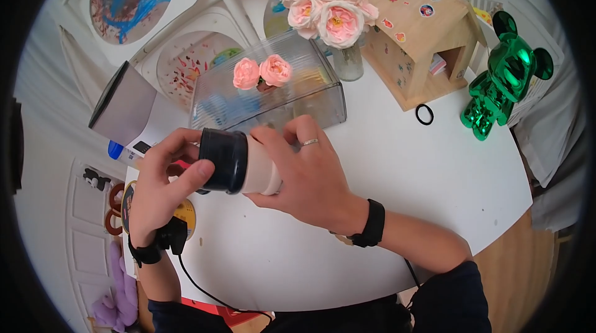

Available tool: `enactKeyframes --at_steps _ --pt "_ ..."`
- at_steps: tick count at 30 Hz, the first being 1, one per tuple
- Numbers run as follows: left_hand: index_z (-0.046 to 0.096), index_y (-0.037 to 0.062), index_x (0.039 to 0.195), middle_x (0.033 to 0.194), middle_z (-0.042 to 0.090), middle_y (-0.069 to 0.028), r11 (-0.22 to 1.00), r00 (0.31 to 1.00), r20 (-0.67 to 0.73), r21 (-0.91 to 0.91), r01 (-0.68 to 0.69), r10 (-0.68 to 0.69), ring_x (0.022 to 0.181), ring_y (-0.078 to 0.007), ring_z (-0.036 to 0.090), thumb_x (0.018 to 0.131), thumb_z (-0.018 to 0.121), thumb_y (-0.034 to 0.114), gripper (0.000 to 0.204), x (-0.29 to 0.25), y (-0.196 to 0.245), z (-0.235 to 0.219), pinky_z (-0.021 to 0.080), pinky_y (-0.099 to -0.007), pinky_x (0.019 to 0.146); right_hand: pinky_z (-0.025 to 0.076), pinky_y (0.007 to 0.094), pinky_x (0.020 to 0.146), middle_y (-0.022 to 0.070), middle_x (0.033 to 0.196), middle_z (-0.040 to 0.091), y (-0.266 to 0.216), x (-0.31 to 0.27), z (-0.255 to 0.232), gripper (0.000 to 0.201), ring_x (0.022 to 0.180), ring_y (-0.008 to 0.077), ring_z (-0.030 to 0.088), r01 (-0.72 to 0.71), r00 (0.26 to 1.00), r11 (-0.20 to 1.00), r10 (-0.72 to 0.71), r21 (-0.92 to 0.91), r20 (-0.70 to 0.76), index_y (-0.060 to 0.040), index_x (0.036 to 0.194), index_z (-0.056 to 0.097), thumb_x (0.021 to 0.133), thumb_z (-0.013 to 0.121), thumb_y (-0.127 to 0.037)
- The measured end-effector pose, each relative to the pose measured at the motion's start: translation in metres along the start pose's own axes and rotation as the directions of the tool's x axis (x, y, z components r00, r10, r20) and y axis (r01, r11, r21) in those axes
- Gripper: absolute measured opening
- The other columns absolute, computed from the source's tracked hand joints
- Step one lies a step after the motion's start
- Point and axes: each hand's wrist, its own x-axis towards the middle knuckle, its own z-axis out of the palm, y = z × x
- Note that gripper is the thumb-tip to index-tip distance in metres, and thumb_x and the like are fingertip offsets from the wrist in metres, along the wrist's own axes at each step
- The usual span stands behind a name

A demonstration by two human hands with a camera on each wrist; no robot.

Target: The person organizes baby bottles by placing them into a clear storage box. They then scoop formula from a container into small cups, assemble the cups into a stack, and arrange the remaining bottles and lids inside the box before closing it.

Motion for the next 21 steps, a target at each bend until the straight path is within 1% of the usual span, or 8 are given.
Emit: enactKeyframes --at_steps 3,6,9,10,12,17,19,21 --pt "0.073 -0.0006 0.122 0.082 0.073 -0.0005 0.997 0.999 0.035 -0.069 -0.027 0.029 0.068 -0.0057 0.063 0.087 0.091 0.033 0.052 -0.004 -0.011 -0.004 0.048 -0.023 0.061 0.051 0.042 0.085 0.012 0.11 0.05 -0.001 -0.002 0.0 0.089 0.1 0.029 0.054 -0.001 0.999 1.0 0.0 0.007 0.034 -0.0151 0.141 0.064 0.062 0.101 -0.031" --pt "0.074 -0.0005 0.113 0.077 0.071 0.0004 0.995 0.996 -0.045 -0.052 -0.085 0.082 0.065 -0.0046 0.06 0.087 0.092 0.033 0.047 -0.007 -0.016 0.004 0.044 -0.022 0.058 0.052 0.0427 0.085 0.0122 0.111 0.05 -0.002 -0.003 0.003 0.089 0.099 0.0293 0.055 -0.03 0.998 0.998 0.026 0.062 0.057 -0.0153 0.141 0.064 0.061 0.102 -0.03" --pt "0.073 -0.0006 0.099 0.067 0.066 0.0011 0.995 0.988 -0.113 0.001 0.102 -0.101 0.06 -0.0038 0.055 0.087 0.092 0.035 0.042 -0.008 -0.011 0.012 0.039 -0.0224 0.054 0.052 0.0432 0.085 0.0122 0.111 0.05 -0.001 -0.005 0.003 0.089 0.1 0.0298 0.056 -0.065 0.995 0.996 0.061 0.061 0.077 -0.0154 0.141 0.065 0.061 0.102 -0.03" --pt "0.072 -0.0005 0.095 0.065 0.064 0.0014 0.993 0.985 -0.124 -0.006 0.122 -0.121 0.058 -0.0036 0.054 0.087 0.092 0.036 0.042 -0.005 -0.011 0.013 0.038 -0.0226 0.054 0.052 0.0434 0.086 0.0122 0.111 0.049 0.0 -0.005 0.004 0.089 0.1 0.03 0.056 -0.078 0.994 0.996 0.074 0.051 0.08 -0.0153 0.141 0.065 0.061 0.102 -0.031" --pt "0.07 -0.0003 0.087 0.06 0.061 0.0019 0.988 0.979 -0.131 -0.011 0.156 -0.156 0.056 -0.0032 0.051 0.088 0.092 0.036 0.043 0.001 -0.013 0.017 0.036 -0.0231 0.052 0.052 0.0433 0.085 0.0122 0.112 0.048 0.004 -0.004 0.004 0.09 0.099 0.0303 0.055 -0.043 0.998 0.999 0.044 -0.024 0.049 -0.0155 0.141 0.064 0.061 0.102 -0.031" --pt "0.063 -0.0036 0.069 0.054 0.055 -0.0022 0.969 0.969 -0.204 0.177 0.174 -0.137 0.052 -0.0093 0.048 0.093 0.083 0.053 0.064 0.011 -0.012 0.02 0.036 -0.0295 0.052 0.052 0.0431 0.085 0.0133 0.115 0.046 0.007 -0.009 0.009 0.091 0.098 0.0314 0.055 -0.038 0.999 0.994 0.04 -0.098 0.014 -0.0165 0.146 0.061 0.066 0.1 -0.036" --pt "0.064 -0.0038 0.07 0.054 0.055 -0.002 0.965 0.964 -0.225 0.185 0.185 -0.141 0.052 -0.009 0.048 0.093 0.084 0.052 0.063 0.01 -0.014 0.021 0.035 -0.029 0.052 0.053 0.0438 0.088 0.0141 0.118 0.046 0.006 -0.013 0.012 0.092 0.101 0.0324 0.056 -0.033 0.999 0.995 0.035 -0.096 0.026 -0.0159 0.149 0.058 0.069 0.099 -0.038" --pt "0.064 -0.004 0.072 0.054 0.056 -0.0017 0.966 0.961 -0.24 0.18 0.185 -0.139 0.052 -0.0086 0.047 0.092 0.084 0.051 0.062 0.008 -0.016 0.02 0.034 -0.0284 0.051 0.053 0.0447 0.092 0.0166 0.119 0.048 0.005 -0.014 0.015 0.091 0.106 0.0353 0.057 -0.024 0.998 0.999 0.025 -0.031 0.051 -0.0122 0.151 0.056 0.073 0.096 -0.039"
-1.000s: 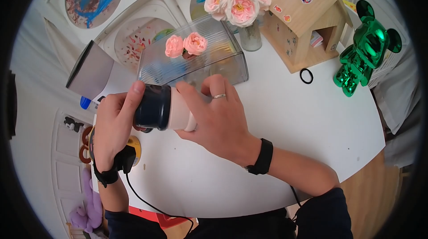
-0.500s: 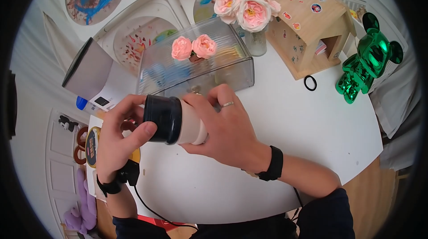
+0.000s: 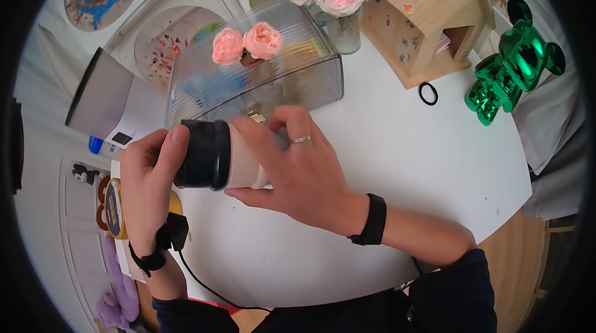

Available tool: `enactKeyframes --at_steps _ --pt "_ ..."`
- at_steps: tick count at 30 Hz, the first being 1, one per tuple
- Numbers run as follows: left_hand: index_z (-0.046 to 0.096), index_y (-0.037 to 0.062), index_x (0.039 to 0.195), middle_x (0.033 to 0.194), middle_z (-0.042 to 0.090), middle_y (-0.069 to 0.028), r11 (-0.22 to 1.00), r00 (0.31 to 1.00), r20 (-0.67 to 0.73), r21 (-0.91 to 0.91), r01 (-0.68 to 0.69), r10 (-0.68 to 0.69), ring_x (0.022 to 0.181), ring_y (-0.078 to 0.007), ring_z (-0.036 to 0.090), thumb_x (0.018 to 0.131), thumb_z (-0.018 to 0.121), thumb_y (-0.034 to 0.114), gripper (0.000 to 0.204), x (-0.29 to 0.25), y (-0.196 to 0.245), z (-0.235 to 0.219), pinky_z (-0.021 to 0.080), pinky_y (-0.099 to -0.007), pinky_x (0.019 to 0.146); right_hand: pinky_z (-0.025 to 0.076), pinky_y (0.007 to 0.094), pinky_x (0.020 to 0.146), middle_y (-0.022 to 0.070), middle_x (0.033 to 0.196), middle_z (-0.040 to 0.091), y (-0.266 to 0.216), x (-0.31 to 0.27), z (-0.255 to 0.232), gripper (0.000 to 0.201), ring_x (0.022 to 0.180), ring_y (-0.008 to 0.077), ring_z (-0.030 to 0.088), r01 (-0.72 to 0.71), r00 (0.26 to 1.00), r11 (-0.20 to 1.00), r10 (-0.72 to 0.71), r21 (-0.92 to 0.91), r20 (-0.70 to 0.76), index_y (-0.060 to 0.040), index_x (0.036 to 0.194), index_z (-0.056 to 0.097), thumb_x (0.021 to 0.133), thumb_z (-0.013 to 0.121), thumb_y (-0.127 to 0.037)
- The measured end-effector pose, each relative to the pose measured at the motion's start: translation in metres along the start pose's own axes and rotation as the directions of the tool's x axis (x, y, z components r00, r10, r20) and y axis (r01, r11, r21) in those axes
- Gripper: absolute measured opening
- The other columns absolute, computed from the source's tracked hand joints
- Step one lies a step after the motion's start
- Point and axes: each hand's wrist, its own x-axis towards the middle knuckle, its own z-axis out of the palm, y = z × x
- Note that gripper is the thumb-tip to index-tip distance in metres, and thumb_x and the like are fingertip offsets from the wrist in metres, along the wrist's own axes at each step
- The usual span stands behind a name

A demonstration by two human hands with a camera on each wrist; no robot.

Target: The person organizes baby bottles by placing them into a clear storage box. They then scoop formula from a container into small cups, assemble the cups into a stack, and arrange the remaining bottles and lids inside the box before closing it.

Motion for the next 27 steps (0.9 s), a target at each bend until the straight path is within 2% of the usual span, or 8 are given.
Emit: enactKeyframes --at_steps 4,7,10,13,16,20,24,27 --pt "0.066 -0.0042 0.076 0.055 0.057 -0.0009 0.999 0.999 -0.03 0.004 -0.04 0.041 0.052 -0.0071 0.047 0.09 0.088 0.047 0.057 -0.007 -0.002 0.001 0.033 -0.0271 0.051 0.052 0.0471 0.101 0.0221 0.122 0.054 0.0 0.0 0.003 0.089 0.114 0.0414 0.058 0.054 0.996 0.992 -0.061 0.115 0.063 -0.0046 0.153 0.052 0.079 0.092 -0.034" --pt "0.066 -0.0038 0.079 0.056 0.057 -0.0002 0.998 0.996 -0.056 -0.023 -0.065 0.064 0.052 -0.0063 0.047 0.089 0.09 0.043 0.054 -0.012 -0.001 0.005 0.034 -0.0266 0.051 0.05 0.049 0.104 0.0243 0.122 0.057 0.0 0.002 0.001 0.087 0.115 0.0433 0.058 0.016 0.99 0.977 -0.045 0.212 0.132 -0.0015 0.152 0.049 0.08 0.09 -0.029" --pt "0.065 -0.0033 0.079 0.057 0.057 0.0005 0.995 0.996 -0.057 -0.063 -0.071 0.068 0.052 -0.0062 0.046 0.088 0.091 0.042 0.053 -0.015 0.0 0.007 0.034 -0.0263 0.051 0.049 0.0499 0.106 0.0231 0.126 0.056 -0.008 0.005 -0.009 0.084 0.116 0.0426 0.057 -0.135 0.969 0.97 0.086 0.203 0.231 -0.001 0.147 0.051 0.078 0.09 -0.026" --pt "0.064 -0.003 0.078 0.057 0.056 0.0008 0.998 0.999 -0.038 -0.039 -0.04 0.038 0.053 -0.006 0.046 0.088 0.091 0.042 0.054 -0.017 0.005 0.011 0.034 -0.026 0.051 0.049 0.0488 0.106 0.0222 0.13 0.056 -0.008 0.001 -0.006 0.084 0.118 0.042 0.057 -0.138 0.979 0.979 0.113 0.147 0.169 -0.0021 0.144 0.051 0.075 0.093 -0.025" --pt "0.064 -0.0028 0.078 0.057 0.056 0.0006 1.0 1.0 -0.026 -0.005 -0.01 0.01 0.054 -0.0055 0.046 0.088 0.091 0.043 0.055 -0.018 0.005 0.013 0.034 -0.0262 0.051 0.048 0.0475 0.105 0.0192 0.131 0.056 -0.01 0.0 -0.004 0.076 0.12 0.0403 0.057 -0.137 0.987 0.986 0.128 0.095 0.101 -0.0007 0.134 0.058 0.073 0.096 -0.024" --pt "0.063 -0.0024 0.077 0.058 0.055 0.0016 1.0 0.999 -0.019 -0.003 0.026 -0.026 0.054 -0.0047 0.045 0.091 0.089 0.043 0.055 -0.017 0.009 0.014 0.032 -0.0261 0.051 0.047 0.047 0.106 0.0151 0.131 0.056 -0.006 -0.001 -0.003 0.047 0.122 0.0369 0.056 -0.04 0.993 0.997 0.033 0.068 0.111 0.0017 0.103 0.07 0.072 0.095 -0.023" --pt "0.06 -0.0011 0.077 0.058 0.052 0.0044 0.975 0.995 -0.048 -0.209 0.072 -0.084 0.056 -0.004 0.042 0.095 0.087 0.042 0.054 -0.018 0.007 0.016 0.028 -0.025 0.052 0.046 0.0464 0.106 0.0133 0.132 0.056 -0.003 -0.002 -0.003 0.034 0.121 0.035 0.056 0.048 0.997 0.999 -0.047 -0.015 0.057 0.0001 0.082 0.071 0.072 0.094 -0.023" --pt "0.059 -0.0009 0.076 0.058 0.05 0.0045 0.999 1.0 -0.015 -0.031 0.024 -0.025 0.056 -0.004 0.04 0.094 0.087 0.042 0.055 -0.019 0.008 0.014 0.027 -0.0258 0.052 0.046 0.0462 0.105 0.0131 0.131 0.056 -0.003 -0.003 -0.002 0.034 0.121 0.0348 0.056 0.062 0.997 0.998 -0.062 -0.014 0.038 -0.0009 0.08 0.07 0.072 0.095 -0.023"
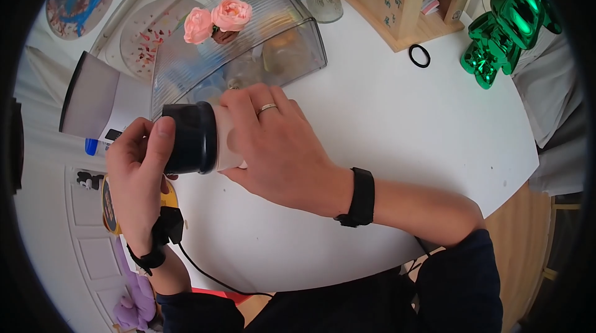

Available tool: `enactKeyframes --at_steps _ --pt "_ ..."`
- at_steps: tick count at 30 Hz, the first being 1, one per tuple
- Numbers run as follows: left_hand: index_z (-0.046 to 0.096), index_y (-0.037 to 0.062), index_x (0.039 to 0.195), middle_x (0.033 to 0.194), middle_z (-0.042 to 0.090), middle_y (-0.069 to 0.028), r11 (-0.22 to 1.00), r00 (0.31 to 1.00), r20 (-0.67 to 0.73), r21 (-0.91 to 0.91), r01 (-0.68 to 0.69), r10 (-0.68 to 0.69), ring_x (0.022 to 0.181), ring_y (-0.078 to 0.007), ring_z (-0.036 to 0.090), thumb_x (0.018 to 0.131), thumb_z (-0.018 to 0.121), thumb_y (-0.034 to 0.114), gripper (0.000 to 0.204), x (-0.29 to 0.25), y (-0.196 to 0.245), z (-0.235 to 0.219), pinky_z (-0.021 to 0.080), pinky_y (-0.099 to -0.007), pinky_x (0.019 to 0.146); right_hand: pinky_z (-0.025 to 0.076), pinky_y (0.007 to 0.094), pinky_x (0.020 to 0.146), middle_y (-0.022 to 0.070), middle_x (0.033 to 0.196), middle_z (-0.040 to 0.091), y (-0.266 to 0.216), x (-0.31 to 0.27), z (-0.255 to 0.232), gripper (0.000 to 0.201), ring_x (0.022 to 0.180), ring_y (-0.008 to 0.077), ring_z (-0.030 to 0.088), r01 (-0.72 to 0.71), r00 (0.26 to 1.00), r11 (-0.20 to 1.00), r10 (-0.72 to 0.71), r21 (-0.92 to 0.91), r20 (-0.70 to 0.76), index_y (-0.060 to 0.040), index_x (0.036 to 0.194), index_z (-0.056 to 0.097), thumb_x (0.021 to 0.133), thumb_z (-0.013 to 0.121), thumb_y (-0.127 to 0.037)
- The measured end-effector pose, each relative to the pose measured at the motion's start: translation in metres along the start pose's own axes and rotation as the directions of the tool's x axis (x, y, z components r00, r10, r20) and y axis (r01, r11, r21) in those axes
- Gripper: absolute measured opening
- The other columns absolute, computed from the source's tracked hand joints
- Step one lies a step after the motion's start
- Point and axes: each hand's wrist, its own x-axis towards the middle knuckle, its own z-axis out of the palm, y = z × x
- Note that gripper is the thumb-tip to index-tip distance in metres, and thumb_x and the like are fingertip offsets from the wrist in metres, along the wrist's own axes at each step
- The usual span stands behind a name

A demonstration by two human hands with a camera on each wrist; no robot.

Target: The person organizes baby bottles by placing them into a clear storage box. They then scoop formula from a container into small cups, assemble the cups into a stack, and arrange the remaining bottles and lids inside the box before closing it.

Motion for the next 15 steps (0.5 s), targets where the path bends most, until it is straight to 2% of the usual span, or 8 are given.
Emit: enactKeyframes --at_steps 12,15 --pt "0.058 -0.001 0.079 0.057 0.048 0.0036 0.999 0.999 0.039 0.004 -0.034 0.034 0.056 -0.0047 0.038 0.093 0.087 0.036 0.049 -0.0038 -0.0018 -0.0079 0.025 -0.0274 0.051 0.046 0.0462 0.108 0.0145 0.132 0.057 -0.0036 0.0002 -0.0007 0.037 0.123 0.035 0.056 -0.007 1.0 0.995 0.005 0.1 0.023 0.0002 0.08 0.068 0.072 0.096 -0.023" --pt "0.062 -0.0018 0.084 0.057 0.053 0.0024 0.999 0.997 0.071 -0.009 -0.035 0.036 0.055 -0.0042 0.046 0.092 0.087 0.033 0.043 -0.0032 0.0 -0.0096 0.031 -0.025 0.051 0.047 0.0464 0.108 0.0144 0.131 0.056 -0.0026 0.0004 -0.0003 0.038 0.121 0.0349 0.057 0.0 1.0 0.995 -0.002 0.103 0.02 0.0006 0.08 0.068 0.072 0.096 -0.023"
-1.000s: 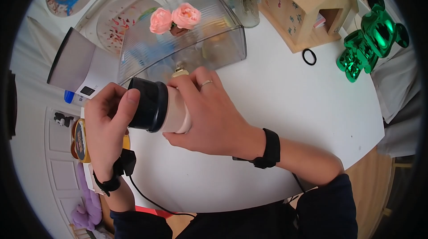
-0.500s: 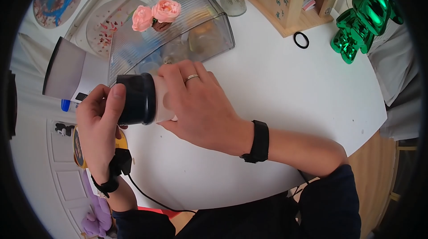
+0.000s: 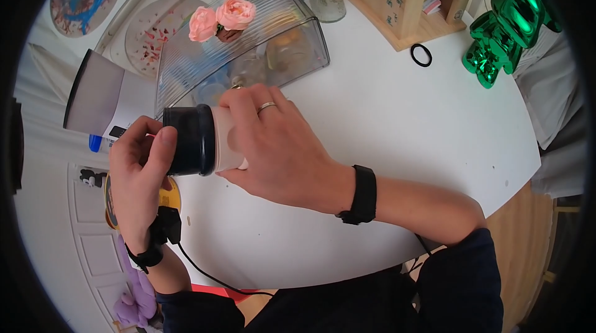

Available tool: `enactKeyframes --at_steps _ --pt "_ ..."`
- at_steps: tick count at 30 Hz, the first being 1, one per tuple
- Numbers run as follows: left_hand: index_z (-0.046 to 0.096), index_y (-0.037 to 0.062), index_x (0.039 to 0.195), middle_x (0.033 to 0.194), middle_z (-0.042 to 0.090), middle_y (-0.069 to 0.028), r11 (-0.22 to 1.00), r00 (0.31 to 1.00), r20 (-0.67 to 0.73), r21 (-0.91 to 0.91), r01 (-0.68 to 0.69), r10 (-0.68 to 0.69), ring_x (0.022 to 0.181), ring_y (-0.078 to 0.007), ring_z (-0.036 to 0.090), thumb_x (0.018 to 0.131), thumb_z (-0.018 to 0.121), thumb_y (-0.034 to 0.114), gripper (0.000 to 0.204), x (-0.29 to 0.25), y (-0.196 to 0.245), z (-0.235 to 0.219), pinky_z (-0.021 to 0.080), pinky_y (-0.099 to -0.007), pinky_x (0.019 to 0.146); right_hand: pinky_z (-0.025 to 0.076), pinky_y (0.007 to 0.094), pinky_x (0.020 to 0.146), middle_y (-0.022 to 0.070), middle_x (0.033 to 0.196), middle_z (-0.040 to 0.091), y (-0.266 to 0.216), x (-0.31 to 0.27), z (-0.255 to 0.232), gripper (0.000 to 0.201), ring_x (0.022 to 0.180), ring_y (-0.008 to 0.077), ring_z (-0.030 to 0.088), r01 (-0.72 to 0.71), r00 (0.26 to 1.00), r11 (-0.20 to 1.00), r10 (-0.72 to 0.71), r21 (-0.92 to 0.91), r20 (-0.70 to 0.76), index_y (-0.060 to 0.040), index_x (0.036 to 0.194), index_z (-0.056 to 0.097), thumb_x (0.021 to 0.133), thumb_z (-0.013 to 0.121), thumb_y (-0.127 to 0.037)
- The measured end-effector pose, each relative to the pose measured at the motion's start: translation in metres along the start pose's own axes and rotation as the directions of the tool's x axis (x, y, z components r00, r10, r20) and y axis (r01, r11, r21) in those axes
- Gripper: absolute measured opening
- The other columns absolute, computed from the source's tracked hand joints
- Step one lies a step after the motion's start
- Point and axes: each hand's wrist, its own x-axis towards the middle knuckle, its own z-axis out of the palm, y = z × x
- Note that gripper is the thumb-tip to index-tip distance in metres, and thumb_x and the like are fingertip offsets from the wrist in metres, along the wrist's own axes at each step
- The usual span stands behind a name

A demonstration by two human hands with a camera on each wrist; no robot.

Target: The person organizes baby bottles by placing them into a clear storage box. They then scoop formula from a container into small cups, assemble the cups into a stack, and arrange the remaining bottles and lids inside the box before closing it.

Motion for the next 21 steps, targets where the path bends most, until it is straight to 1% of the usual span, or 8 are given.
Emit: enactKeyframes --at_steps 3,6,9,11,13,15,17,21 --pt "0.068 -0.003 0.101 0.067 0.067 -0.0027 0.999 0.999 0.032 -0.014 -0.036 0.036 0.061 -0.0079 0.062 0.085 0.088 0.023 0.037 -0.002 0.004 0.0 0.048 -0.0237 0.061 0.047 0.0467 0.108 0.014 0.13 0.056 0.001 0.0 0.001 0.038 0.118 0.0345 0.057 -0.006 1.0 1.0 0.006 0.008 0.006 0.0005 0.08 0.067 0.072 0.096 -0.023" --pt "0.068 -0.0015 0.124 0.092 0.077 -0.0097 0.97 0.967 0.101 -0.095 -0.226 0.235 0.084 -0.0161 0.075 0.075 0.086 0.014 0.054 0.002 -0.011 -0.002 0.058 -0.0295 0.084 0.047 0.047 0.107 0.0139 0.129 0.056 0.003 -0.001 0.001 0.039 0.117 0.0344 0.058 -0.015 1.0 1.0 0.015 0.022 0.02 0.0006 0.081 0.067 0.072 0.097 -0.023" --pt "0.057 -0.001 0.146 0.125 0.071 -0.0113 0.9 0.833 0.352 -0.085 -0.427 0.428 0.117 -0.02 0.068 0.073 0.077 0.009 0.077 0.014 -0.021 -0.017 0.048 -0.0363 0.112 0.048 0.0472 0.107 0.0142 0.129 0.056 0.005 -0.003 0.003 0.04 0.116 0.0347 0.058 -0.028 0.999 0.999 0.027 0.03 0.028 0.0007 0.083 0.067 0.071 0.097 -0.023" --pt "0.057 -0.001 0.148 0.129 0.07 -0.0118 0.859 0.784 0.386 -0.047 -0.509 0.486 0.121 -0.0204 0.067 0.071 0.081 0.011 0.081 0.019 -0.023 -0.021 0.047 -0.0363 0.112 0.048 0.0473 0.106 0.0143 0.129 0.056 0.004 -0.002 0.004 0.04 0.117 0.0349 0.058 -0.03 0.999 0.999 0.029 0.03 0.036 0.0007 0.084 0.067 0.071 0.097 -0.023" --pt "0.057 -0.0009 0.148 0.13 0.07 -0.0116 0.88 0.806 0.378 -0.05 -0.473 0.455 0.12 -0.0202 0.067 0.07 0.085 0.013 0.084 0.018 -0.024 -0.022 0.048 -0.0357 0.111 0.048 0.0474 0.106 0.0142 0.129 0.056 0.003 -0.001 0.002 0.04 0.117 0.035 0.058 -0.029 0.999 0.999 0.029 0.02 0.042 0.0006 0.085 0.067 0.071 0.097 -0.022" --pt "0.058 -0.0009 0.147 0.127 0.071 -0.0107 0.945 0.884 0.334 -0.101 -0.311 0.326 0.114 -0.0194 0.069 0.069 0.087 0.015 0.084 0.013 -0.026 -0.02 0.051 -0.0344 0.106 0.048 0.0476 0.105 0.0142 0.129 0.056 0.003 -0.001 0.002 0.039 0.118 0.035 0.059 -0.024 0.999 1.0 0.024 -0.001 0.038 0.0004 0.084 0.067 0.071 0.097 -0.022" --pt "0.061 -0.0013 0.143 0.119 0.074 -0.0094 0.966 0.901 0.35 -0.058 -0.253 0.257 0.106 -0.0181 0.071 0.068 0.09 0.017 0.082 0.014 -0.021 -0.02 0.053 -0.0325 0.099 0.048 0.0481 0.105 0.0141 0.13 0.056 0.001 -0.002 0.001 0.04 0.119 0.0353 0.059 -0.03 0.998 1.0 0.03 -0.002 0.047 0.0009 0.087 0.067 0.072 0.096 -0.021" --pt "0.068 -0.0028 0.13 0.1 0.075 -0.0065 0.972 0.92 0.322 -0.005 -0.233 0.222 0.089 -0.0134 0.07 0.075 0.09 0.025 0.066 0.009 -0.017 -0.019 0.056 -0.0287 0.084 0.048 0.0493 0.104 0.0139 0.13 0.056 0.0 -0.003 0.004 0.053 0.12 0.0372 0.058 -0.086 0.995 0.995 0.084 0.045 0.048 0.0028 0.108 0.062 0.072 0.095 -0.018"
